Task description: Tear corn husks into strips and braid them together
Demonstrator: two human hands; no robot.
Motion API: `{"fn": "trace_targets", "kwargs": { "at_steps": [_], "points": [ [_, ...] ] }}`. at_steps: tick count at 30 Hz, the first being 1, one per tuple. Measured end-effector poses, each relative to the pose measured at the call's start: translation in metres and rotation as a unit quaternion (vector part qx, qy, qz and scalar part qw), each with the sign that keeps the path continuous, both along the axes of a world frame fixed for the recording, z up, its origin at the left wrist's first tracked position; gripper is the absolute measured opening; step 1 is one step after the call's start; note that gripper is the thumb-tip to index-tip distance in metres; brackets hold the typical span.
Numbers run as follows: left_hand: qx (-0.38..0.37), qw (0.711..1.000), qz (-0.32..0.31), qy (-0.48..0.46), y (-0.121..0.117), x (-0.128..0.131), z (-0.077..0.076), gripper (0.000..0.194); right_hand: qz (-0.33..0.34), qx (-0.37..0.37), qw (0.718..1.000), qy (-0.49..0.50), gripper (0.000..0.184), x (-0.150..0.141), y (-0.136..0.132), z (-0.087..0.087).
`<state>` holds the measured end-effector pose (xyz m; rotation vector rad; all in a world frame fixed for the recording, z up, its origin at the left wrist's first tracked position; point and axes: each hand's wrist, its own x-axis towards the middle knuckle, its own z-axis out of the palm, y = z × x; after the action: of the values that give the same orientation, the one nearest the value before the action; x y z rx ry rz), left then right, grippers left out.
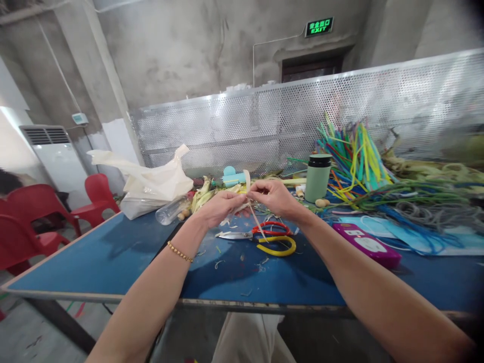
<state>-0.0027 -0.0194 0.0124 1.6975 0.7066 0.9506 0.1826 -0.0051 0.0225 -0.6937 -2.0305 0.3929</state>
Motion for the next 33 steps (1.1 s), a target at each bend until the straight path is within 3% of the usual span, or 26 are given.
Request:
{"fn": "trace_targets", "kwargs": {
  "at_steps": [4,8,10,13,15,20,24,26,29,33],
  "points": [
    [0.017,0.999,-0.01,0.03,0.002,-0.002,-0.003,0.023,0.019,0.009,1.0,-0.009,0.018,-0.001,0.001,-0.001],
    [-0.04,0.999,0.012,-0.022,0.003,0.002,-0.005,0.018,-0.012,0.057,0.997,-0.049,0.019,-0.001,0.0,0.001],
    [-0.08,0.994,0.033,-0.07,0.004,0.006,-0.007,0.018,-0.097,0.115,0.986,-0.073,0.02,0.002,-0.001,0.003],
    [-0.145,0.972,0.079,-0.166,0.007,0.011,-0.007,0.019,-0.269,0.209,0.939,-0.05,0.024,0.007,0.0,0.006],
    [-0.178,0.955,0.104,-0.212,0.009,0.013,-0.007,0.019,-0.328,0.24,0.913,-0.023,0.025,0.008,-0.001,0.006],
    [-0.181,0.931,0.134,-0.286,0.015,0.011,-0.006,0.015,-0.267,0.215,0.939,-0.038,0.024,-0.006,-0.016,0.001],
    [-0.15,0.922,0.171,-0.313,0.02,0.009,-0.009,0.013,-0.317,0.291,0.902,-0.041,0.023,-0.019,-0.029,-0.002],
    [-0.146,0.922,0.177,-0.313,0.02,0.01,-0.011,0.015,-0.312,0.254,0.913,-0.076,0.024,-0.022,-0.028,-0.004],
    [-0.139,0.922,0.171,-0.318,0.016,0.016,-0.013,0.019,-0.276,0.124,0.941,-0.151,0.026,-0.025,-0.021,-0.012],
    [-0.128,0.918,0.179,-0.33,0.012,0.022,-0.014,0.022,-0.297,0.072,0.934,-0.185,0.031,-0.027,-0.016,-0.018]
  ]
}}
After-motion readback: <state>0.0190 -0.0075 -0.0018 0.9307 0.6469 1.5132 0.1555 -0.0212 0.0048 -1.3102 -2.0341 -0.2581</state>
